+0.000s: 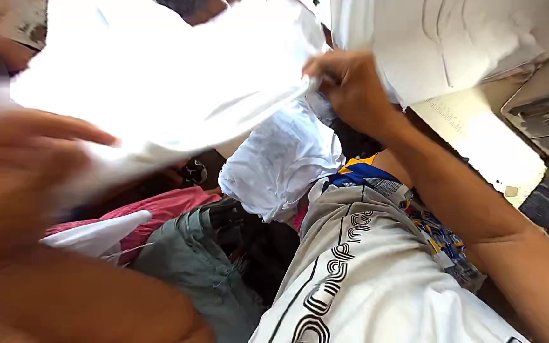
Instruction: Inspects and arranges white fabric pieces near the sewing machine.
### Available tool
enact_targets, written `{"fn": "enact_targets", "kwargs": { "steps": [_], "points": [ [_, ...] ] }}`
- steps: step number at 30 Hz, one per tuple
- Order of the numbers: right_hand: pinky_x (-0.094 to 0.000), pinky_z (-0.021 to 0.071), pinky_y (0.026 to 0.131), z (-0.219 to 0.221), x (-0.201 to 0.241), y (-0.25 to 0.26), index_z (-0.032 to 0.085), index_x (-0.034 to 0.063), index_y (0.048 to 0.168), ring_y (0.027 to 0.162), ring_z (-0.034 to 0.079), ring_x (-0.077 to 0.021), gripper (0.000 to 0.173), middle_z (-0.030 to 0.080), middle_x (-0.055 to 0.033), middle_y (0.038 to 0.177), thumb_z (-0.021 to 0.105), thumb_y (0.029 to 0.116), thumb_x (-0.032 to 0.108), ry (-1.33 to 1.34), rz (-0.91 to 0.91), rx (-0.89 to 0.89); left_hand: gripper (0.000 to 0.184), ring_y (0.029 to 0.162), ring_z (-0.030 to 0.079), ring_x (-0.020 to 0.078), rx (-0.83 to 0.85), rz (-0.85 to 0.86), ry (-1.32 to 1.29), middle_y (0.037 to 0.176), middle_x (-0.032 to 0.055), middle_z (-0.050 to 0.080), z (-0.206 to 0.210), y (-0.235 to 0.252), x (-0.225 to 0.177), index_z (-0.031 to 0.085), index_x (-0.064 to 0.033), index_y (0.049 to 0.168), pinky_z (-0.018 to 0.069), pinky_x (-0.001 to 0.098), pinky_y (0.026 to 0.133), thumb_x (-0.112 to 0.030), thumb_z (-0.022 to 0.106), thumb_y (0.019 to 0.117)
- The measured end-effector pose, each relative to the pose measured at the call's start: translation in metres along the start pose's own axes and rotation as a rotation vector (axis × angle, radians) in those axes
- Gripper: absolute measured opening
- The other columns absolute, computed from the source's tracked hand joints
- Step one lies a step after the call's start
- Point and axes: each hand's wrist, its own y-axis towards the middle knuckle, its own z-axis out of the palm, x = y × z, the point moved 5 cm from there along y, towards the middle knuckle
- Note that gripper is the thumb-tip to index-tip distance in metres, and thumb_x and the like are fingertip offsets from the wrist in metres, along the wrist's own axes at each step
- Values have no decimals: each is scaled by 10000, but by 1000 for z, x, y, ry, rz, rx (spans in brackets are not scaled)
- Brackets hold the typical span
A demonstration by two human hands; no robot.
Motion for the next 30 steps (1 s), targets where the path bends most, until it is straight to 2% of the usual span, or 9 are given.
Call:
{"fn": "enact_targets", "kwargs": {
  "steps": [3, 6, 10, 12, 15, 18, 21, 24, 30],
  "points": [
    [-484, 569, 952, 79, -104, -73, 768, 135, 1098, 1049, 707, -188, 218, 750, -36, 1117, 579, 995, 100, -98, 166, 203, 137, 699, 590, 94, 210, -397, 12, 836, 50, 667, 144, -38, 99, 701, -2, 1011, 530, 335, 668, -80, 589, 999],
    [-604, 510, 1024, 121, -175, -148, 769, 184, 1197, 1172, 673, -276, 253, 720, -48, 1263, 635, 984, 162, -136, 470, 569, 142, 886, 696, 276, 579, -530, -59, 961, 163, 723, 266, -103, 191, 744, 7, 1009, 569, 535, 855, -111, 695, 946],
    [-675, 536, 869, 88, -171, -134, 783, 157, 1064, 1027, 699, -358, 194, 744, -128, 1066, 635, 941, 138, -251, 657, 619, 288, 778, 698, 229, 875, -796, -81, 941, 129, 735, 259, -105, 193, 742, -23, 1069, 593, 465, 783, -280, 615, 1040],
    [-617, 547, 845, 79, -161, -124, 774, 125, 1030, 945, 701, -317, 177, 735, -119, 970, 621, 985, 201, -191, 662, 516, 253, 731, 717, 275, 747, -737, 35, 883, 137, 745, 227, -89, 198, 758, -41, 1045, 610, 528, 742, -245, 610, 1043],
    [-541, 560, 854, 88, -143, -103, 760, 115, 1023, 912, 700, -251, 181, 730, -84, 937, 617, 998, 222, -129, 581, 408, 274, 978, 697, 415, 197, -590, 290, 1070, 224, 715, 188, -47, 199, 722, -20, 1140, 532, 680, 902, -244, 600, 1039],
    [-507, 558, 910, 121, -134, -97, 751, 95, 1038, 978, 685, -253, 178, 704, -97, 998, 623, 993, 210, -133, 489, 438, 373, 1277, 591, 344, -163, -409, 379, 1358, 210, 608, 207, -9, 179, 665, -26, 1275, 502, 514, 1068, -307, 571, 1048],
    [-577, 558, 867, 151, -150, -119, 722, 93, 1072, 965, 680, -312, 189, 688, -130, 1008, 693, 949, 234, -163, 466, 566, 572, 1509, 347, 338, -158, -213, 435, 1613, 167, 398, 284, 8, 165, 538, -132, 1496, 280, 544, 1241, -454, 567, 1024],
    [-631, 547, 860, 155, -166, -140, 654, 63, 1158, 969, 682, -361, 337, 693, -167, 1022, 772, 901, 245, -104, 532, 673, 762, 1594, 111, 323, 11, -123, 576, 1720, 90, 191, 368, -16, 166, 306, -222, 1637, 58, 651, 1263, -673, 314, 1022],
    [-624, 551, 835, 154, -180, -138, 633, 93, 1143, 961, 683, -352, 380, 693, -146, 1004, 818, 854, 255, -152, 569, 728, 689, 1604, 36, 276, 146, -103, 616, 1740, 45, 110, 391, -89, 157, 217, -173, 1660, 54, 626, 1275, -509, 314, 1067]
  ]
}}
